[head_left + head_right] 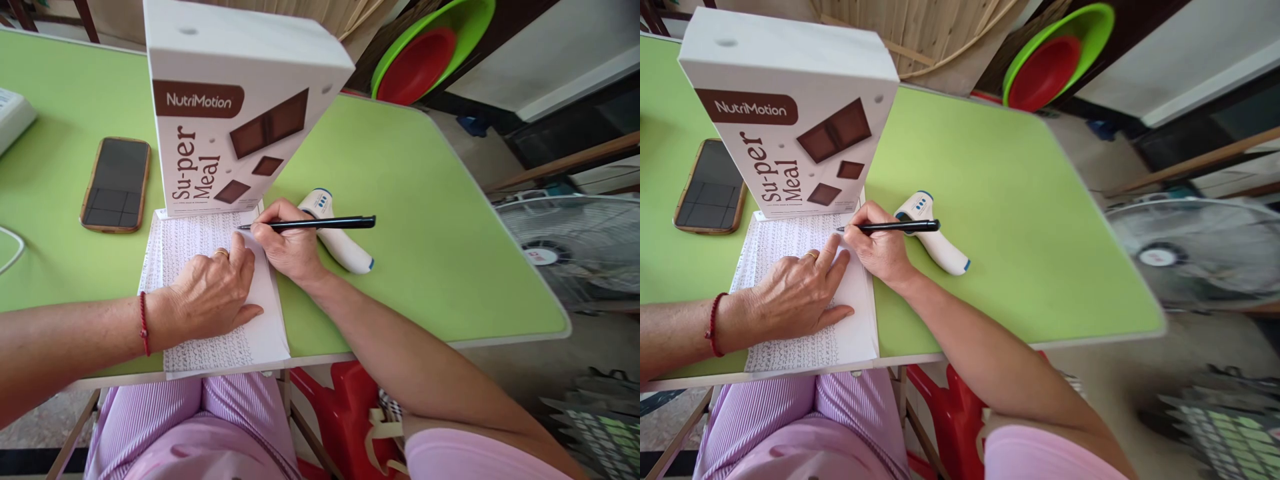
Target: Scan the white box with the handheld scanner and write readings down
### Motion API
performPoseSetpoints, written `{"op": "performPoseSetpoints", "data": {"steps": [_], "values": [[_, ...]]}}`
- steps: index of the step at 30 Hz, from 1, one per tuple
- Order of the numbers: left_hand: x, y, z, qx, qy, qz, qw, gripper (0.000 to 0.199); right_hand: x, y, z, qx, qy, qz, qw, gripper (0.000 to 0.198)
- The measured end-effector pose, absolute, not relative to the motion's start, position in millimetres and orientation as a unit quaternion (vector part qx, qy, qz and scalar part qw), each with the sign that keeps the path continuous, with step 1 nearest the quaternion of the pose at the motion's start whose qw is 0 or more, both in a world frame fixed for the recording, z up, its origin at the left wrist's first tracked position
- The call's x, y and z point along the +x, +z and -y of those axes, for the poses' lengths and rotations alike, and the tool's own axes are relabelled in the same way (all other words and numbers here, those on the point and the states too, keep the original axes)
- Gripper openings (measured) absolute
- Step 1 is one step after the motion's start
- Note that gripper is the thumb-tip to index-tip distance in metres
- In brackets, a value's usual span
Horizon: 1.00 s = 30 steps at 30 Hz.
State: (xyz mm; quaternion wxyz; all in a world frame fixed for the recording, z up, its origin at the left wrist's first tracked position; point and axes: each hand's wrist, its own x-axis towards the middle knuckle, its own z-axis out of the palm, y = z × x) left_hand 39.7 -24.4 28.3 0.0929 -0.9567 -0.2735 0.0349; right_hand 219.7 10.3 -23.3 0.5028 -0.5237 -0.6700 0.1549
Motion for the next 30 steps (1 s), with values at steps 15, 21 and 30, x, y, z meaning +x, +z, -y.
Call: {"op": "performPoseSetpoints", "data": {"steps": [15, 21, 30], "values": [[38.8, 29.0, 24.4, -0.957, 0.038, 0.272, 0.098, 0.072, 219.9, -24.4, -9.7, -0.535, 0.145, 0.658, 0.509, 0.013], [38.6, 27.7, 24.1, -0.956, 0.028, 0.274, 0.101, 0.071, 219.1, -22.6, -9.3, -0.533, 0.14, 0.666, 0.503, 0.016], [38.0, 28.3, 24.7, -0.957, 0.034, 0.273, 0.095, 0.069, 219.8, -22.9, -8.4, -0.545, 0.138, 0.654, 0.507, 0.015]]}}
